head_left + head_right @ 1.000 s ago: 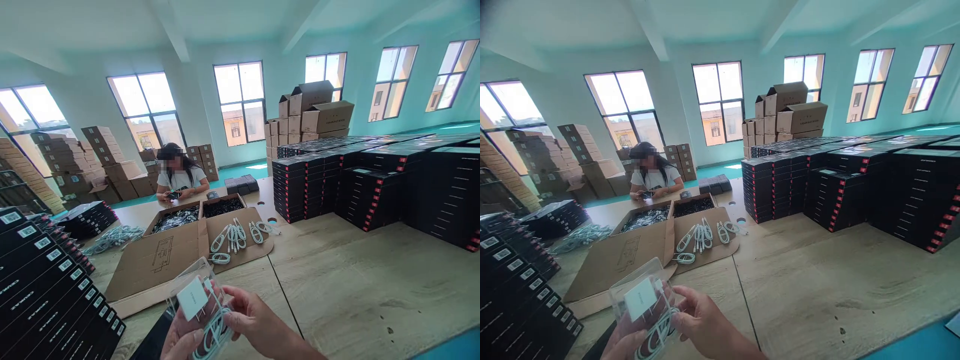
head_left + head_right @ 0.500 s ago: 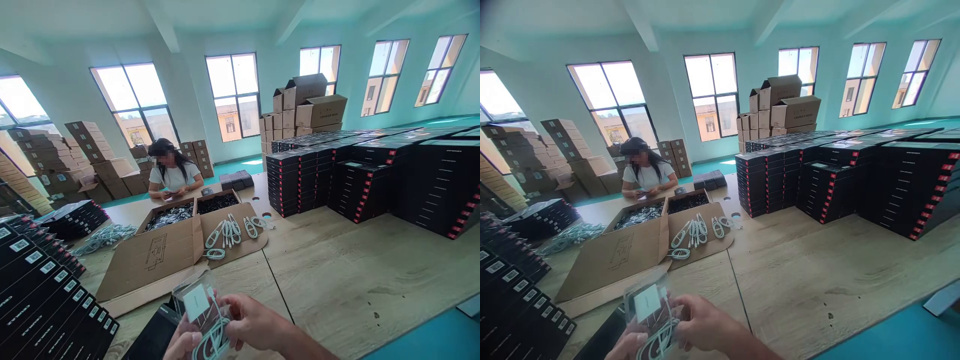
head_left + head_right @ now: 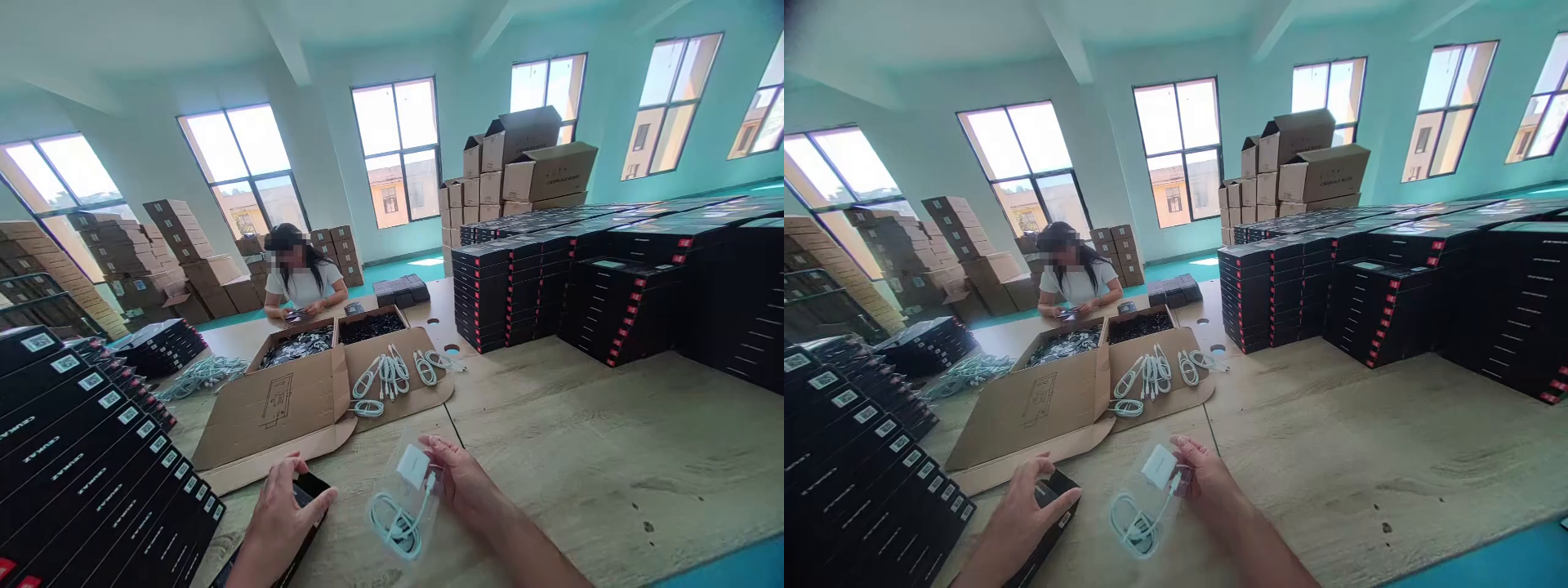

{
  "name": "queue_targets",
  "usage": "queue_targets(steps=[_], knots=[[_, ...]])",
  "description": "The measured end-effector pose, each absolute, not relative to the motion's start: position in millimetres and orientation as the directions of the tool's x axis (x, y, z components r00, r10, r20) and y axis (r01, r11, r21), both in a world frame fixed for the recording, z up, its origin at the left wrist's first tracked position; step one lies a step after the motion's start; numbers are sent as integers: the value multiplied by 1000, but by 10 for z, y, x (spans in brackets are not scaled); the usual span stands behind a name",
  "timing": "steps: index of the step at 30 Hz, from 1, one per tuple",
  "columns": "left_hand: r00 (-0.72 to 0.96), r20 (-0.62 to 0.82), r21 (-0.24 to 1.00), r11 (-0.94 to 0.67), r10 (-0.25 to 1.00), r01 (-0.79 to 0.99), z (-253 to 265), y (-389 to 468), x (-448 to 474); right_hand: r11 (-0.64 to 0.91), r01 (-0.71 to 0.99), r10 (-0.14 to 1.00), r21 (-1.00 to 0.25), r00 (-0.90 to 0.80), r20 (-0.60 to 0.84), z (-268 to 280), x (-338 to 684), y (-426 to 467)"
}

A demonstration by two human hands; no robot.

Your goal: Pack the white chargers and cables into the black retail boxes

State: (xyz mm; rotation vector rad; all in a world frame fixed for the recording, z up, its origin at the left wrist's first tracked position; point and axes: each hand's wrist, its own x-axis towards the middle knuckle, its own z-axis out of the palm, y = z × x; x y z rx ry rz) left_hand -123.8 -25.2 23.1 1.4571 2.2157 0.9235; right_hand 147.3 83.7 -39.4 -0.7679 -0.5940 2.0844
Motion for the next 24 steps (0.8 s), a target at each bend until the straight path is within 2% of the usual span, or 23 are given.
queue_targets(steps=[2,3,7,11,17,20,24], knots=[[-386,-10,481,343,923,807,281,-240,-1479,-563,-599,824,-570,-457,-334,-458,1494,847],[-371,-53,425,357,927,832,296,-234,-1542,-564,-620,825,-546,-453,-338,-466,1497,843],[-319,-91,345,330,943,878,357,-210,-1437,-523,-701,852,-485,-451,-267,-331,1419,774],[-173,88,283,142,981,949,411,-206,-1110,-353,-807,926,-474,-373,-56,-17,1190,696],[-60,480,96,15,875,995,191,-172,-1081,-107,-747,969,-656,-227,101,164,977,696],[2,561,43,-31,828,999,94,-130,-1176,-55,-700,970,-712,-207,129,96,993,720],[-8,585,50,-26,811,998,105,-84,-1212,-25,-657,966,-753,-210,152,50,1075,771]])
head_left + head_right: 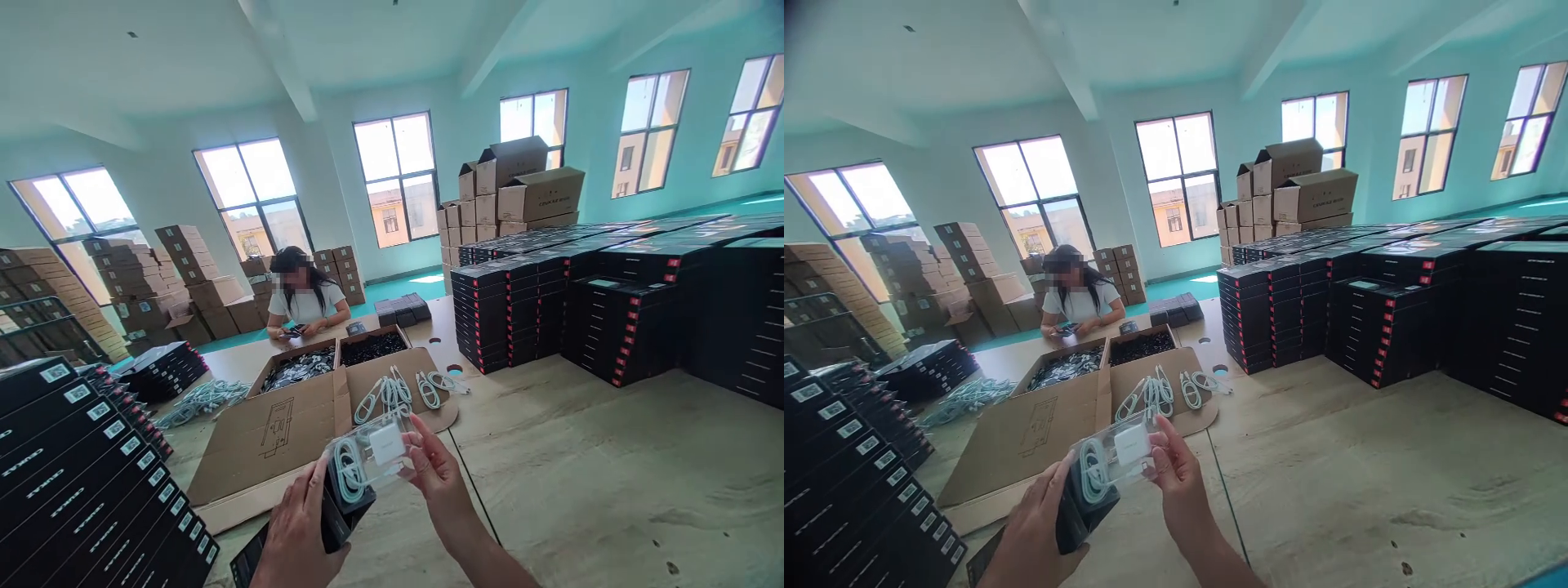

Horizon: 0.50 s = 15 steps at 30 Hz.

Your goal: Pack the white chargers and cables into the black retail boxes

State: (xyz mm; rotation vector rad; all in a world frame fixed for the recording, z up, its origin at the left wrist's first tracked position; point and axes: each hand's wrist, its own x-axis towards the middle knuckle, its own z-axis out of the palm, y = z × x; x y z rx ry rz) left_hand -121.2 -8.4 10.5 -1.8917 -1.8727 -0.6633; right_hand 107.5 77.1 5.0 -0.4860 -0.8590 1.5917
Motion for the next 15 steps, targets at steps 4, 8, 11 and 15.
queue_targets(steps=[4,8,11,15], knots=[[6,550,94,-70,835,993,168,-77,-1194,-21,-581,952,-813,-260,161,66,1162,803],[62,494,163,-162,867,973,222,-100,-1125,-32,-499,929,-866,-335,159,154,1222,757],[69,518,267,-237,853,934,278,-124,-1033,-134,-468,859,-874,-495,133,312,1295,731],[-113,561,506,-231,820,831,299,-138,-823,-124,-442,825,-889,-543,155,598,1386,791]])
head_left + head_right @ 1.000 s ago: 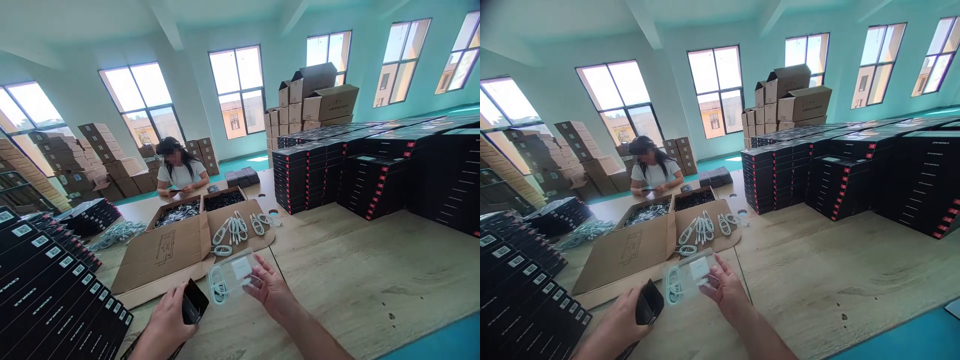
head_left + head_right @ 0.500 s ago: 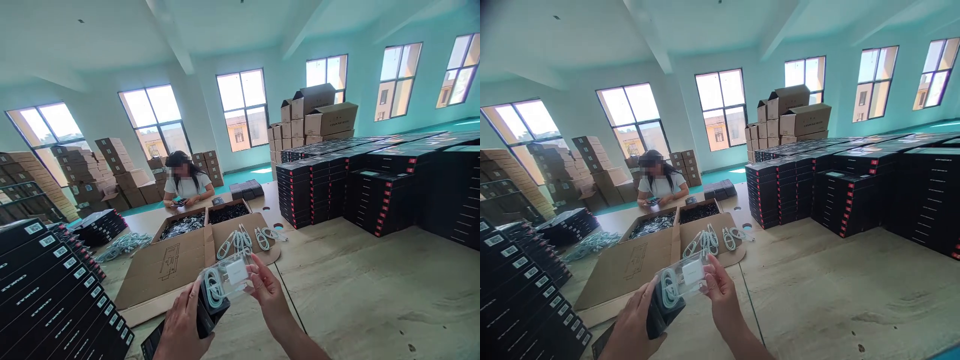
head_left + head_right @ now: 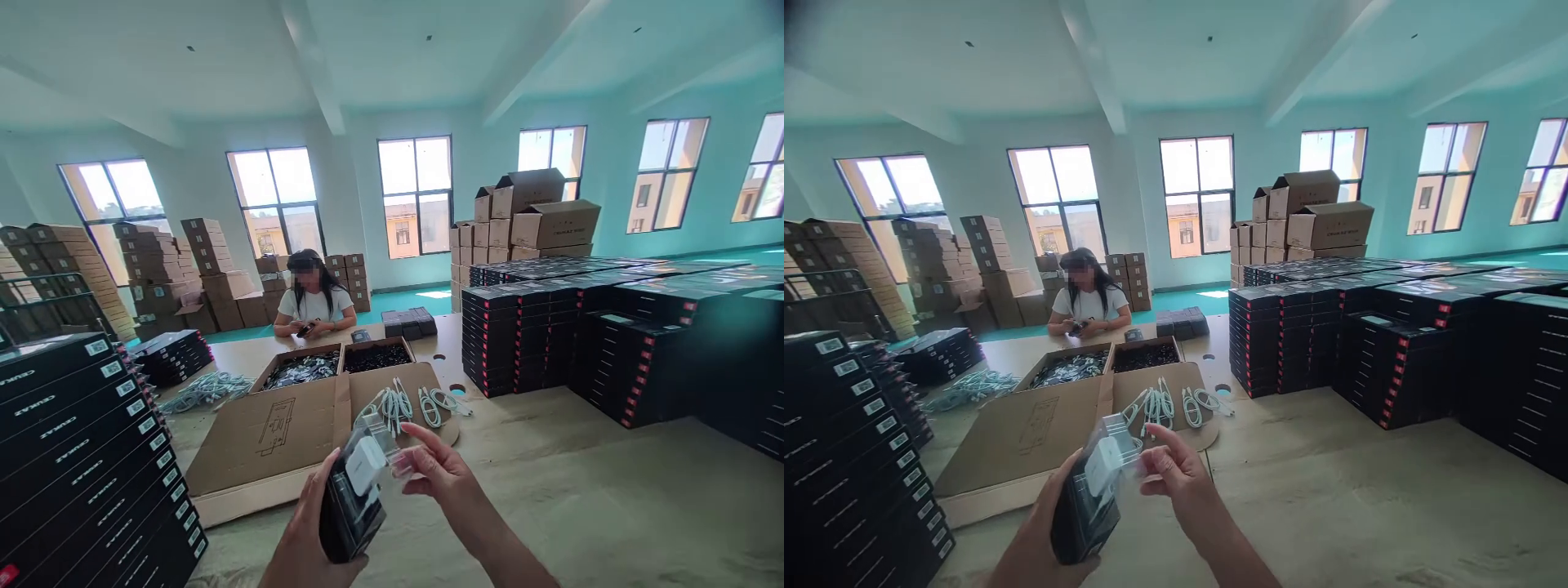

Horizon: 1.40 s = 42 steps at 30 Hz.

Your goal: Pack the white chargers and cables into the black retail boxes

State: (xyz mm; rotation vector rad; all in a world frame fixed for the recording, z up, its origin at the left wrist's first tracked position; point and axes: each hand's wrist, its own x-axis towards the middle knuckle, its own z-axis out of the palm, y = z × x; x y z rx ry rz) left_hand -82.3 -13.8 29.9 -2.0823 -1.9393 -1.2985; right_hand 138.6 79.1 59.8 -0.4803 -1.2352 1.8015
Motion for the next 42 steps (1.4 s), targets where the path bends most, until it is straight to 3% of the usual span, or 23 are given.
queue_targets(steps=[2,5,7,12,16,19,25,31,37,42], knots=[[-201,575,600,-242,793,763,236,-119,-683,-74,-334,749,-940,-641,169,733,1382,843],[-267,585,677,-279,766,681,43,-59,-489,-52,-137,526,-989,-846,89,893,1312,922],[-328,582,720,-285,744,632,-110,-21,-394,-20,-96,462,-995,-884,76,956,1241,976],[-540,511,836,-241,669,492,-331,-58,-270,109,-79,572,-991,-810,128,916,1075,1064],[-583,429,888,-207,690,410,-287,-170,-260,397,-83,651,-914,-676,345,745,1078,1026],[-573,460,880,-263,678,395,-223,-195,-296,501,-77,666,-862,-602,441,594,1142,945],[-548,605,786,-323,577,527,-220,-197,-483,455,-229,756,-861,-412,509,207,1252,717],[-258,675,572,-269,692,775,-102,-364,-715,638,-94,658,-764,-449,605,193,1379,606],[-268,676,654,-391,687,648,95,-439,-644,652,-92,632,-752,-481,607,373,1460,604],[-122,686,525,-373,717,765,358,-459,-616,645,-93,563,-759,-613,554,507,1475,634]])
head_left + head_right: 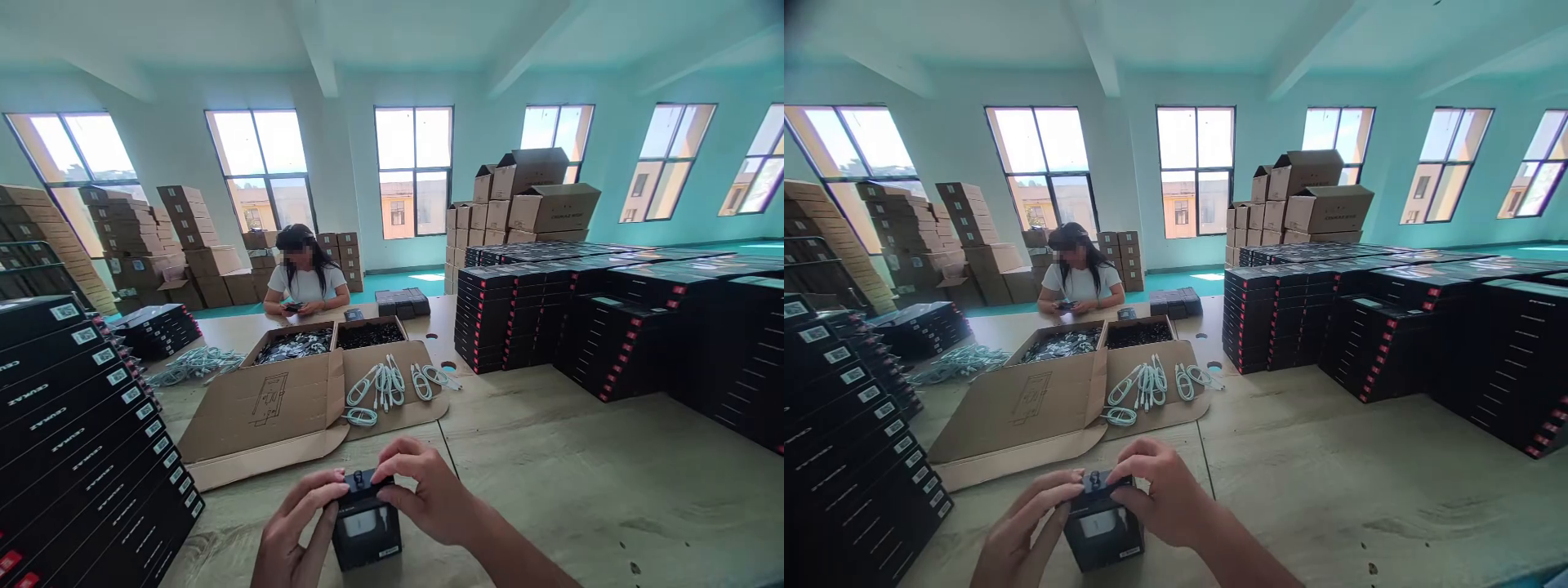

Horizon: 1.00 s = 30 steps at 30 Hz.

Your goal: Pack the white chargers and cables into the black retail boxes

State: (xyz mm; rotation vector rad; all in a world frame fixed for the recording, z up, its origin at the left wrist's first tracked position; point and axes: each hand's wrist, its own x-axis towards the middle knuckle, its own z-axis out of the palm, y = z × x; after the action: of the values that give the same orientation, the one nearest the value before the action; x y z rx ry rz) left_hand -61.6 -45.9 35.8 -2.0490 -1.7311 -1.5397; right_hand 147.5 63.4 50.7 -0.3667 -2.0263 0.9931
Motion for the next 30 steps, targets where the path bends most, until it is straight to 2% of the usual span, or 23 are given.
queue_targets(steps=[4,10,12,14,17,19,21,24,30], knots=[[-106,700,506,-386,706,771,483,-439,-619,533,-94,601,-841,-656,455,620,1456,689],[-126,632,561,-339,765,755,336,-496,-675,589,-122,504,-799,-717,481,583,1590,686],[-136,614,577,-324,777,749,240,-490,-665,581,-122,514,-805,-712,479,469,1600,687],[-181,609,606,-307,772,733,146,-456,-599,509,-146,603,-848,-642,473,335,1549,718],[-313,580,679,-234,752,696,34,-411,-401,229,-291,826,-929,-447,343,210,1416,818],[-343,591,651,-181,730,737,-8,-423,-250,38,-417,905,-908,-370,209,219,1355,883],[-301,642,557,-159,705,815,-24,-469,-128,-54,-492,923,-869,-357,144,288,1343,914],[-255,690,472,-153,678,868,-12,-544,-28,-62,-521,922,-852,-357,152,423,1379,885],[-244,697,464,-165,674,870,-4,-592,34,35,-493,915,-869,-335,227,583,1454,780]])
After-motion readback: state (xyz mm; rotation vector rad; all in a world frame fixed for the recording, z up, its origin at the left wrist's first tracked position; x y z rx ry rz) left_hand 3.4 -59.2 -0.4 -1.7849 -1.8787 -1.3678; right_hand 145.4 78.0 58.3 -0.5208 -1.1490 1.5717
